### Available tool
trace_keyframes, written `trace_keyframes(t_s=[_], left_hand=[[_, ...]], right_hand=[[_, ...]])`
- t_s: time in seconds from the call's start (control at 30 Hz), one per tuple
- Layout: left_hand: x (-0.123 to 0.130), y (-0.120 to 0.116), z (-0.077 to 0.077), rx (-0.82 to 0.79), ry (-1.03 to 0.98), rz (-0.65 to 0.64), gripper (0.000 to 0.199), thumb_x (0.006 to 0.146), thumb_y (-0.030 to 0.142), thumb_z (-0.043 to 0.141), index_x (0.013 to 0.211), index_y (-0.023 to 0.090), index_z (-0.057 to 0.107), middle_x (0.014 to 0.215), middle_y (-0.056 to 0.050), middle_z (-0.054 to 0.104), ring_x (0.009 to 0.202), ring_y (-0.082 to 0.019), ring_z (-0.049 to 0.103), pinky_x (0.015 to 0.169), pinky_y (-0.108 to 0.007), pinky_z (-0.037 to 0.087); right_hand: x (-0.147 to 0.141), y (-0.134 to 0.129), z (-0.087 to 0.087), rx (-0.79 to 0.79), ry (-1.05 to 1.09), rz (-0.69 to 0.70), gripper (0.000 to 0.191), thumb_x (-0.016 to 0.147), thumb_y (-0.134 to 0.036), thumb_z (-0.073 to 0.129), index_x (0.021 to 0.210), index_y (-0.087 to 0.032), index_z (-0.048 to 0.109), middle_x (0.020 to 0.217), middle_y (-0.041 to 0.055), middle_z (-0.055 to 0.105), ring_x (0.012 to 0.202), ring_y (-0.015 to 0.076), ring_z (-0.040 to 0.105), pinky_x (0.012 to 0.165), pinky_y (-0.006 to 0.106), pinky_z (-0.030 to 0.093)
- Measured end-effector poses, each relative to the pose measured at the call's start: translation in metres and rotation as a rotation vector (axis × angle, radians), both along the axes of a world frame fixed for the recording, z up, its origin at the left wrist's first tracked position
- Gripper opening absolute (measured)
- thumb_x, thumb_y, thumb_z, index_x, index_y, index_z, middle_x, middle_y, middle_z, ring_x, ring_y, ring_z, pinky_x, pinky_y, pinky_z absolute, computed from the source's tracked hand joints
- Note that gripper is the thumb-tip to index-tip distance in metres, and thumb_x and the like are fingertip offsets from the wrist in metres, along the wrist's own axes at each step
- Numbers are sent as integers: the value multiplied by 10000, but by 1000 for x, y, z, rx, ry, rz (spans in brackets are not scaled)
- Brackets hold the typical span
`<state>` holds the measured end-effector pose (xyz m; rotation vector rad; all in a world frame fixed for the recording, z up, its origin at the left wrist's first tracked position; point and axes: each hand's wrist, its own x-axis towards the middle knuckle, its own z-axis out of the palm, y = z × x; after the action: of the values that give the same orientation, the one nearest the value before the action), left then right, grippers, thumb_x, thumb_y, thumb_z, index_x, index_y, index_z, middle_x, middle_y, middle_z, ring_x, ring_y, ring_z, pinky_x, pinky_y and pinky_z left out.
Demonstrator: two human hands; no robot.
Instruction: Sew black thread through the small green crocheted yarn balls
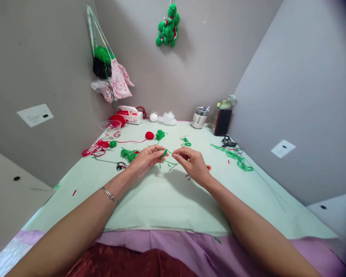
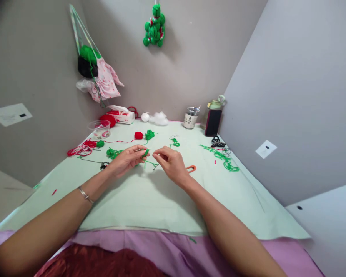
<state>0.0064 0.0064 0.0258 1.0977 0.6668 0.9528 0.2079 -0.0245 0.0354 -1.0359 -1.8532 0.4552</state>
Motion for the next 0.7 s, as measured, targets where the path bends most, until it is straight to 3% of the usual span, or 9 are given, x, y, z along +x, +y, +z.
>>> trace_keyframes(t_s=[0.37, 0.7], left_hand=[[4, 1, -6, 116, 146, 92, 368, 674, 405, 862, 902, 161, 707, 855, -39, 730, 734, -140, 618, 769, -307, 487], [2, -2, 3, 10, 17, -12, 326, 709, 372, 852, 930, 153, 753, 901, -36, 719, 803, -135, 655, 850, -302, 512]], right_hand=[[0, 1, -3, 25, -116, -36, 143, 911, -224, 621, 807, -178, 709, 695, 5, 601, 585, 105, 454, 599, 264, 347], [3, 7, 1, -322, 205, 85, 248, 839, -406, 692, 806, -163, 730, 672, -3, 569, 595, 103, 397, 565, 270, 302]])
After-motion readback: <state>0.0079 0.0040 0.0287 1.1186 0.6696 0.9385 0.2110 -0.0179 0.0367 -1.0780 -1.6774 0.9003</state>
